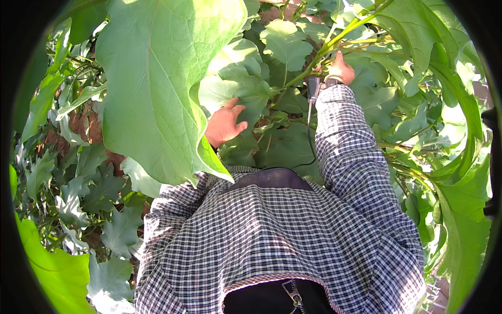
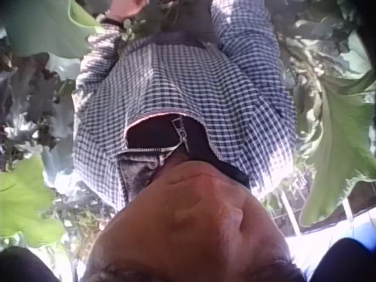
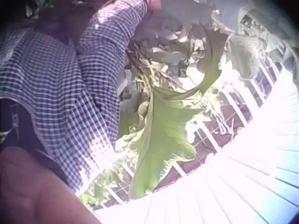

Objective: The person reaches into dense eggplant plants and removes leaves and small stems by hand. They move through the foliage, pulling off individual leaves and occasionally small branches, then continue to the next section of the plant.

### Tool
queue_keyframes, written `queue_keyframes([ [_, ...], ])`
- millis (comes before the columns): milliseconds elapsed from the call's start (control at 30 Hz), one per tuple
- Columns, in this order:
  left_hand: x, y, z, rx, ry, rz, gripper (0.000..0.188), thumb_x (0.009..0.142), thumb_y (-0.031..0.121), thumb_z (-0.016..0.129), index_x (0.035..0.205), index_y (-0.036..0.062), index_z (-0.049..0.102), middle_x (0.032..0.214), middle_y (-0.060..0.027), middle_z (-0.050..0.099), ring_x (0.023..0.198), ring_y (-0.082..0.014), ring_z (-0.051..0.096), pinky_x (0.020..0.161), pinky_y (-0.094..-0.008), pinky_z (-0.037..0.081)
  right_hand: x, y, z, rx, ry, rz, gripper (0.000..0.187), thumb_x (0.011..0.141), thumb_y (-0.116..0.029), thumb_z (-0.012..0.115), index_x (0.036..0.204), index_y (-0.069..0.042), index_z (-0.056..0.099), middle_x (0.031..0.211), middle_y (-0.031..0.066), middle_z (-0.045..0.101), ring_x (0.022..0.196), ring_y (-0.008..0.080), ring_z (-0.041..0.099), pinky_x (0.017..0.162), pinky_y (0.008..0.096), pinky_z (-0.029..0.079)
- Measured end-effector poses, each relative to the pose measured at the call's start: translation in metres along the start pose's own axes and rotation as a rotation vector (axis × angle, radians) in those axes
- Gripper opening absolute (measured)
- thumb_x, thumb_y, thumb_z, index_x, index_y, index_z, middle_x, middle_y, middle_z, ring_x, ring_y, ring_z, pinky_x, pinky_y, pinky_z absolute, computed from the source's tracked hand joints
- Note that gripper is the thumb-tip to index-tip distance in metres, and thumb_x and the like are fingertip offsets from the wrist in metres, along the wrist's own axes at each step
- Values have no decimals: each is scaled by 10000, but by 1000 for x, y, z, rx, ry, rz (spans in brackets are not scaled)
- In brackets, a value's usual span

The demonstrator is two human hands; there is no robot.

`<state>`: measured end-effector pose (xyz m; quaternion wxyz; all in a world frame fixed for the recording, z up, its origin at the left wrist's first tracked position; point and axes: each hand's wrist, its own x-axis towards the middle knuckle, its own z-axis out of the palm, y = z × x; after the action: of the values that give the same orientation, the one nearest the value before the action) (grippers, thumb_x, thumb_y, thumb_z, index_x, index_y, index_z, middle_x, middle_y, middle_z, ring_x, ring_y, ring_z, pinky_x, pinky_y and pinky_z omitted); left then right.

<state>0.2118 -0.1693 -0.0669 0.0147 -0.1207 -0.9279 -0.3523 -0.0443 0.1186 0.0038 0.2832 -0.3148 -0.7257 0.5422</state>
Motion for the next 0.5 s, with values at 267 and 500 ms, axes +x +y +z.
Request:
queue_keyframes([
  [267, 23, 11, -3, 87, -38, 77, 595, 795, 379, 680, 1282, 62, 551, 1475, -249, 345, 1183, -458, 505, 1010, -485, 420, -20, 98, -30, 738, -197, -26, 290, 960, -261, 590, 807, -16, 567, 615, 36, 543, 462, 137, 461, 427, 266, 355],
  [500, 84, 76, -17, 114, -19, 47, 616, 822, 406, 643, 1305, 42, 530, 1494, -261, 309, 1274, -482, 405, 1059, -502, 351, -44, 206, -36, -17, -531, 356, 261, 941, -181, 591, 1128, -4, 627, 970, 94, 670, 804, 194, 612, 671, 332, 488],
])
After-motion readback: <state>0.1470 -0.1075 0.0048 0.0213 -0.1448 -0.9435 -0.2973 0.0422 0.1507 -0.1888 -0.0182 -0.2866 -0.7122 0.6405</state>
